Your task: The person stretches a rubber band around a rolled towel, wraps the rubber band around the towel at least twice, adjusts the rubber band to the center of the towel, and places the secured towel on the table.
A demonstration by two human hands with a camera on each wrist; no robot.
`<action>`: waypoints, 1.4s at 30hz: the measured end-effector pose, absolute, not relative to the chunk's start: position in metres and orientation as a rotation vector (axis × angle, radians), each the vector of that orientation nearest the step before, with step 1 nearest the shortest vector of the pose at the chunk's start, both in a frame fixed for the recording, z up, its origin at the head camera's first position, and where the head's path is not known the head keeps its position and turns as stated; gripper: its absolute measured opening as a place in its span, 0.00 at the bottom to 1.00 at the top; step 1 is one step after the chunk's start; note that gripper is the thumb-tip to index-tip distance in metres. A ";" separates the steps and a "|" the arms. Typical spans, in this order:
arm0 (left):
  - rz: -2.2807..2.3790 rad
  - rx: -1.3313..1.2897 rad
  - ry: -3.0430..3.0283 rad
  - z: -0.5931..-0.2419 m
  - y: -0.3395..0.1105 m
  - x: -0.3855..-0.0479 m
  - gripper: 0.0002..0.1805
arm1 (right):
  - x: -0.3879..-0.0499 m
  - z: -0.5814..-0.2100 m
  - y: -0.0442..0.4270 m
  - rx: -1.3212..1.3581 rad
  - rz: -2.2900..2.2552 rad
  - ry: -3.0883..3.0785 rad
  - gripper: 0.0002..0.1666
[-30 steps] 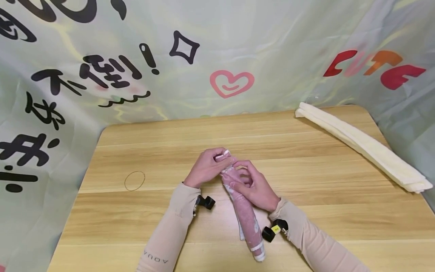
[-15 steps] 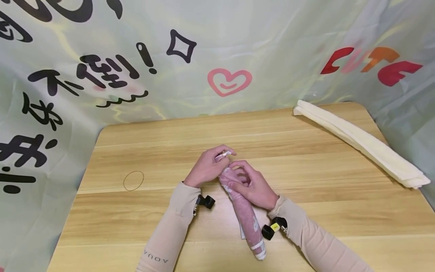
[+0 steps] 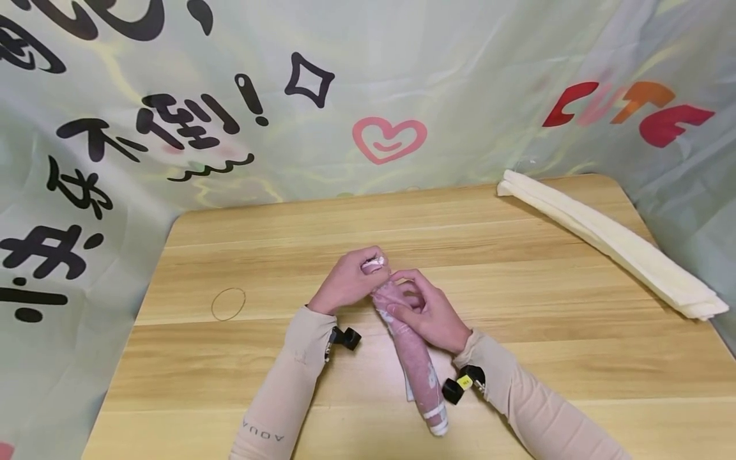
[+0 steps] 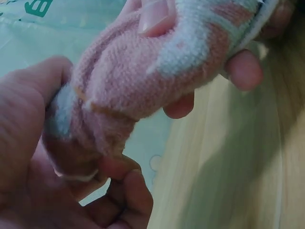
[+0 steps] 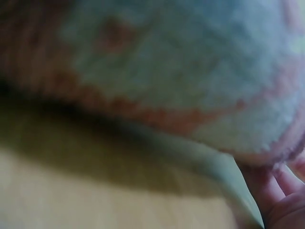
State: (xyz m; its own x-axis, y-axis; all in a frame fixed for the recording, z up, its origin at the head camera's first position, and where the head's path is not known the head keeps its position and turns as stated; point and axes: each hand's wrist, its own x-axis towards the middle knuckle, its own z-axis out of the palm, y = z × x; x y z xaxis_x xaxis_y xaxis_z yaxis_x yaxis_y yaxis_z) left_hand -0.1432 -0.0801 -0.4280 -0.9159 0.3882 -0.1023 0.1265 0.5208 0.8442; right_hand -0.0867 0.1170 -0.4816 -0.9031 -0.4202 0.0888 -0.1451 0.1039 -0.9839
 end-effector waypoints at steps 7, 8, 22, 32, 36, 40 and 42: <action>1.355 0.447 2.505 -0.427 -0.081 -0.142 0.02 | -0.086 -0.483 0.117 -0.568 -1.886 2.166 0.28; 1.357 0.437 2.511 -0.427 -0.081 -0.141 0.03 | -0.086 -0.482 0.117 -0.556 -1.891 2.160 0.28; 1.423 0.327 2.449 -0.422 -0.087 -0.134 0.38 | -0.088 -0.478 0.118 -0.461 -1.931 2.182 0.37; 1.690 0.227 2.511 -0.429 -0.095 -0.124 0.20 | -0.089 -0.481 0.119 -0.375 -2.021 2.146 0.33; 1.682 0.243 2.550 -0.430 -0.097 -0.118 0.12 | -0.089 -0.480 0.119 -0.354 -2.033 2.140 0.33; 1.608 0.336 2.551 -0.430 -0.097 -0.113 0.07 | -0.090 -0.480 0.119 -0.338 -2.046 2.137 0.33; 1.574 0.396 2.572 -0.432 -0.096 -0.111 0.06 | -0.089 -0.480 0.118 -0.333 -2.053 2.127 0.33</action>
State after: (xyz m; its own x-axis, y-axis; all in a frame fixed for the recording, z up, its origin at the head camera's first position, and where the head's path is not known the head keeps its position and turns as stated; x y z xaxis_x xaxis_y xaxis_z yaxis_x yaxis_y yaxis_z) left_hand -0.1109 -0.0956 -0.4318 -0.9611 0.2716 0.0494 0.1676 0.4318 0.8863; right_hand -0.0895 0.1182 -0.4799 -0.9612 -0.2736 0.0346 -0.0442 0.0291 -0.9986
